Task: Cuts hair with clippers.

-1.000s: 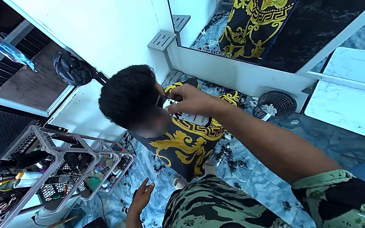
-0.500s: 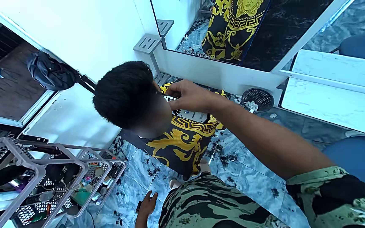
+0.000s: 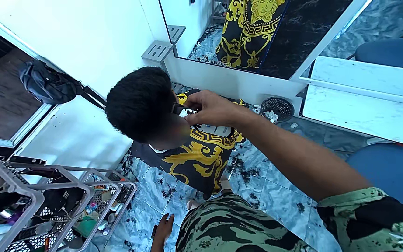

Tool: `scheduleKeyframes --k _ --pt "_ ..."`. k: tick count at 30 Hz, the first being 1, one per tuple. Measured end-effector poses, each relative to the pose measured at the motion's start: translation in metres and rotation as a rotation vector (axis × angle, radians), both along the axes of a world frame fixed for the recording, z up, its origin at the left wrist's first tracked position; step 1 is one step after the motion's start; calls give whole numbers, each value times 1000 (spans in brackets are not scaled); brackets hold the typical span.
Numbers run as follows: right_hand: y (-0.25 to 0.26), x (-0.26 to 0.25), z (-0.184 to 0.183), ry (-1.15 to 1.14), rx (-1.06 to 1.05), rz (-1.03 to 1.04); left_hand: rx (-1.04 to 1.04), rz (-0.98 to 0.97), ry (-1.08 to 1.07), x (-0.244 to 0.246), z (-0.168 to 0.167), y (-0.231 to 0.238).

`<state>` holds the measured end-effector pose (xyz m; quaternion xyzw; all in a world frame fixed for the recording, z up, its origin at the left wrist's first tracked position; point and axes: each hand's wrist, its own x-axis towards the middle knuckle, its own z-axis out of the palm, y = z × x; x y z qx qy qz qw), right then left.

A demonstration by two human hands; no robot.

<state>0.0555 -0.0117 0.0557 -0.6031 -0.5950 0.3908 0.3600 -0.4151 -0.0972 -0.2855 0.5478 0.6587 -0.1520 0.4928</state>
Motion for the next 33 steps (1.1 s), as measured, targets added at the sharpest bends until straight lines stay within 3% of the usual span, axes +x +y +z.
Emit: scheduleKeyframes --k 3,12,17,19,21,25,28,31,33 --pt "-1 -3 1 -70 -53 -17 13 3 -2 1 3 7" --pt "-3 -5 4 50 -23 -22 40 -6 -12 8 6 17" --pt "-6 -10 8 -155 -42 -39 -49 65 -79 20 6 24" --pt "-14 -15 5 -221 -46 -67 -160 111 -118 37 29 30" --pt "-29 -15 -7 -200 -75 -145 -220 39 -108 56 53 41" --pt "-80 -6 -50 388 -156 -336 -295 -214 -310 96 116 57" --pt "-116 2 -102 932 -263 -460 -126 -518 -659 155 197 62" --pt "-145 7 -159 1365 -297 -560 414 -718 -862 232 274 67" --pt "-164 9 -186 1493 -295 -602 908 -627 -948 282 294 74"
